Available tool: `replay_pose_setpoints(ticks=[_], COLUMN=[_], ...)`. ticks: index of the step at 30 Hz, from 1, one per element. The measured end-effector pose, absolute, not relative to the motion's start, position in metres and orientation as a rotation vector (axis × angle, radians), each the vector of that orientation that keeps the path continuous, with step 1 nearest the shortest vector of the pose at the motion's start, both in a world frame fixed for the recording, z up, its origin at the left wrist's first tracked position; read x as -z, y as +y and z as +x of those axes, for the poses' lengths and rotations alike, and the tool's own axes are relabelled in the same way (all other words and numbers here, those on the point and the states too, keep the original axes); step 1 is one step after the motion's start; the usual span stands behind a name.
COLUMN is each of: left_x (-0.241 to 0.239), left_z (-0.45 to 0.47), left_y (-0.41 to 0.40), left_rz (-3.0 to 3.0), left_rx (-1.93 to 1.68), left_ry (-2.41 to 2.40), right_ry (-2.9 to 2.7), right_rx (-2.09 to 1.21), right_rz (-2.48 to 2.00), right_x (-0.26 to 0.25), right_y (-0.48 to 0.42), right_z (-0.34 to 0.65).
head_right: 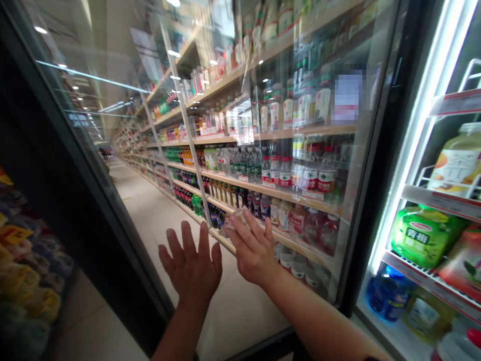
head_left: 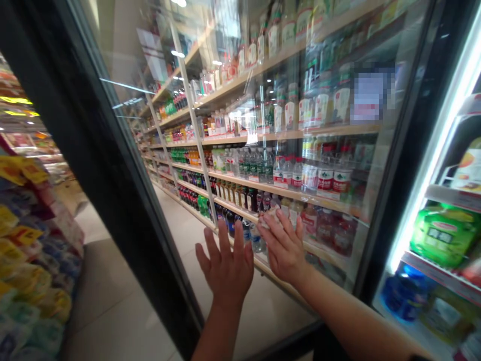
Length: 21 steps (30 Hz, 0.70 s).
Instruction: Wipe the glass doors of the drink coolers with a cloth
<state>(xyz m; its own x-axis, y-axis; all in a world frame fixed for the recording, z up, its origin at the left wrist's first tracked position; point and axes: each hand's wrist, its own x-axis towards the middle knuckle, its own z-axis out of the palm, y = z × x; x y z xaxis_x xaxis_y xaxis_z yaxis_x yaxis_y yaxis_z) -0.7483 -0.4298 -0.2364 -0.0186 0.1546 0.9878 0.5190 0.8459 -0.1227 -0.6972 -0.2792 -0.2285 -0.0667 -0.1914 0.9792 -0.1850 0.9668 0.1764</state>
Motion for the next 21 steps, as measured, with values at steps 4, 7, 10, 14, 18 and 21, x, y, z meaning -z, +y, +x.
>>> replay_pose_setpoints(ticks=[4,7,10,14,18,21], left_x=[0.236,0.236,0.237,0.238,0.237,0.237], left_z=[-0.749,-0.749,-0.749,-0.750,-0.750,-0.749], left_y=[-0.430,-0.430,-0.430,-0.431,-0.431,-0.430], left_rz=[-0.536,-0.526,-0.522,-0.527,-0.518,-0.518], left_rx=[0.276,0.278,0.291,0.291,0.279,0.308], left_ry=[-1.585,-1.581,-1.579,-1.590,-1.605,-1.600], right_ry=[-1.642,-1.629,-1.614,-1.624,-1.630,-1.630], right_rx=[0.040,0.058,0.065,0.107,0.101,0.067], right_rz=[0.319,0.310,0.279,0.296,0.236,0.136], right_x=[0.206,0.183,0.167,0.151,0.127,0.122], right_y=[-0.288,-0.296,-0.303,-0.305,-0.302,-0.299], right_z=[-0.701,-0.705,-0.709,-0.712,-0.712,-0.713])
